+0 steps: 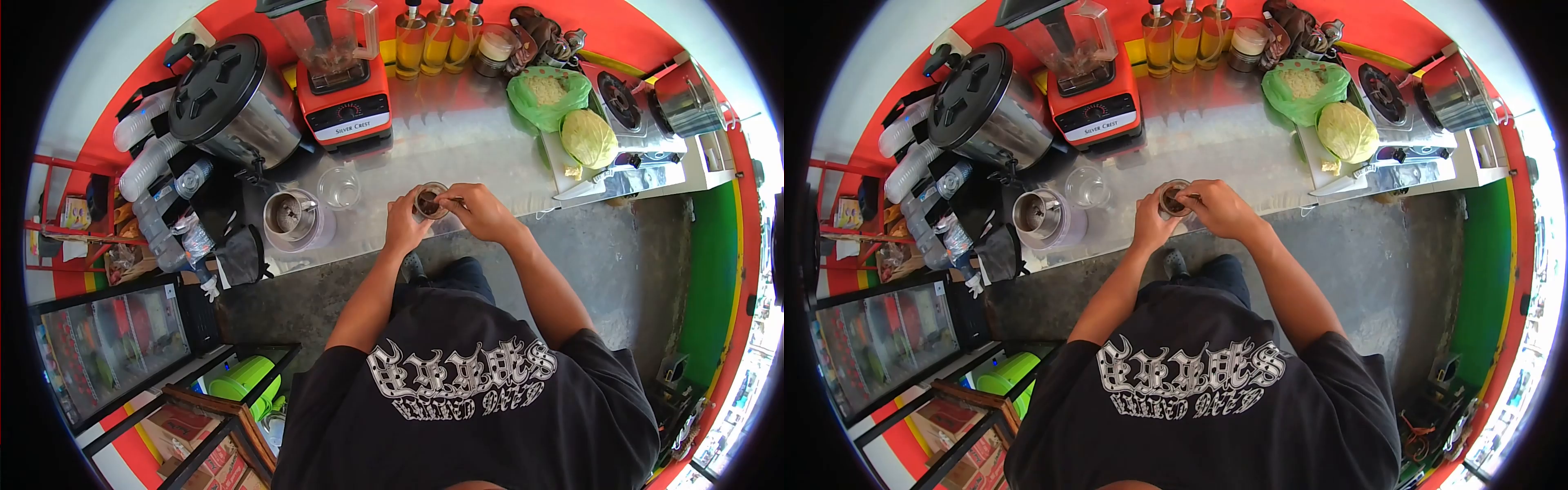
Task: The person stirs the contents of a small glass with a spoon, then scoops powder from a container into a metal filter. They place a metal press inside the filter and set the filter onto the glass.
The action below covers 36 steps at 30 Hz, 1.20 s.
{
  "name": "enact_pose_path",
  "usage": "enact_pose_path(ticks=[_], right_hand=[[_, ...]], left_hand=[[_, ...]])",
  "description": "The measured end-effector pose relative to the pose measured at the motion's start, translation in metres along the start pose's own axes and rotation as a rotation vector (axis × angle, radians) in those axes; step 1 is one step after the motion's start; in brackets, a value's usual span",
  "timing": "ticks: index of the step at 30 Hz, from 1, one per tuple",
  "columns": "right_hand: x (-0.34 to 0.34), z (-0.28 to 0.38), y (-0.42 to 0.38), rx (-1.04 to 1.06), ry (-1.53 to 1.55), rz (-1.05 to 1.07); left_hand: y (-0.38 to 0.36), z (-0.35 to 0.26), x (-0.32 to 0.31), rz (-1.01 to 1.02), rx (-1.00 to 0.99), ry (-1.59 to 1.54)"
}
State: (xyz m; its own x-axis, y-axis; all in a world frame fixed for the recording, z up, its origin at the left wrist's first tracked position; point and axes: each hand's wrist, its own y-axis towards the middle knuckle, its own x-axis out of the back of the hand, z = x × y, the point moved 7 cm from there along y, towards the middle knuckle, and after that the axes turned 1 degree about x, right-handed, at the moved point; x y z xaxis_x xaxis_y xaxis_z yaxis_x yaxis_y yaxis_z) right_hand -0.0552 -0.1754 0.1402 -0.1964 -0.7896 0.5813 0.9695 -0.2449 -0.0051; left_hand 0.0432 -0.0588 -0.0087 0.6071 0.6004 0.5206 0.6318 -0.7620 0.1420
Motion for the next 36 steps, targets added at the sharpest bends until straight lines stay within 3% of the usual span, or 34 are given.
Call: enact_pose_path(ticks=[6, 11, 14, 17, 18, 20, 21, 23, 24, 26, 30, 32, 36], right_hand=[[-0.013, -0.036, -0.008, -0.002, 0.033, -0.08], [-0.035, -0.06, -0.031, -0.385, 0.338, -0.276], [-0.053, -0.063, -0.029, -0.37, 0.493, -0.404], [-0.048, -0.054, -0.013, -0.433, 0.451, -0.464], [-0.044, -0.05, -0.009, -0.433, 0.45, -0.465], [-0.042, -0.023, 0.007, -0.224, 0.013, -0.204], [-0.038, -0.018, 0.006, -0.225, 0.012, -0.205], [-0.039, 0.007, 0.005, 0.029, -0.113, -0.085], [-0.037, 0.003, 0.003, 0.028, -0.114, -0.083], [-0.041, -0.002, 0.0, 0.144, -0.186, 0.096], [-0.018, 0.002, 0.003, 0.156, -0.145, 0.128], [0.0, 0.005, 0.006, -0.081, -0.083, 0.028], [-0.001, -0.022, 0.003, -0.113, -0.047, -0.152]], left_hand=[[0.0, 0.002, 0.002, -0.032, 0.008, -0.023], [-0.002, 0.006, -0.002, -0.034, -0.031, 0.024], [-0.001, 0.0, 0.0, -0.04, -0.062, 0.008], [0.0, -0.009, 0.006, -0.059, -0.105, 0.001], [0.0, -0.011, 0.007, -0.059, -0.107, 0.0], [0.001, -0.008, 0.007, -0.015, -0.03, -0.05], [0.001, -0.004, 0.004, -0.014, -0.031, -0.051], [-0.001, 0.006, 0.002, -0.07, 0.006, -0.09], [-0.001, 0.004, 0.003, -0.071, 0.008, -0.091], [-0.002, -0.002, 0.007, -0.072, -0.027, -0.049], [-0.001, -0.006, 0.008, -0.032, 0.004, -0.027], [0.001, -0.007, 0.01, -0.034, 0.039, -0.089], [0.001, 0.0, 0.006, -0.048, 0.035, -0.101]])
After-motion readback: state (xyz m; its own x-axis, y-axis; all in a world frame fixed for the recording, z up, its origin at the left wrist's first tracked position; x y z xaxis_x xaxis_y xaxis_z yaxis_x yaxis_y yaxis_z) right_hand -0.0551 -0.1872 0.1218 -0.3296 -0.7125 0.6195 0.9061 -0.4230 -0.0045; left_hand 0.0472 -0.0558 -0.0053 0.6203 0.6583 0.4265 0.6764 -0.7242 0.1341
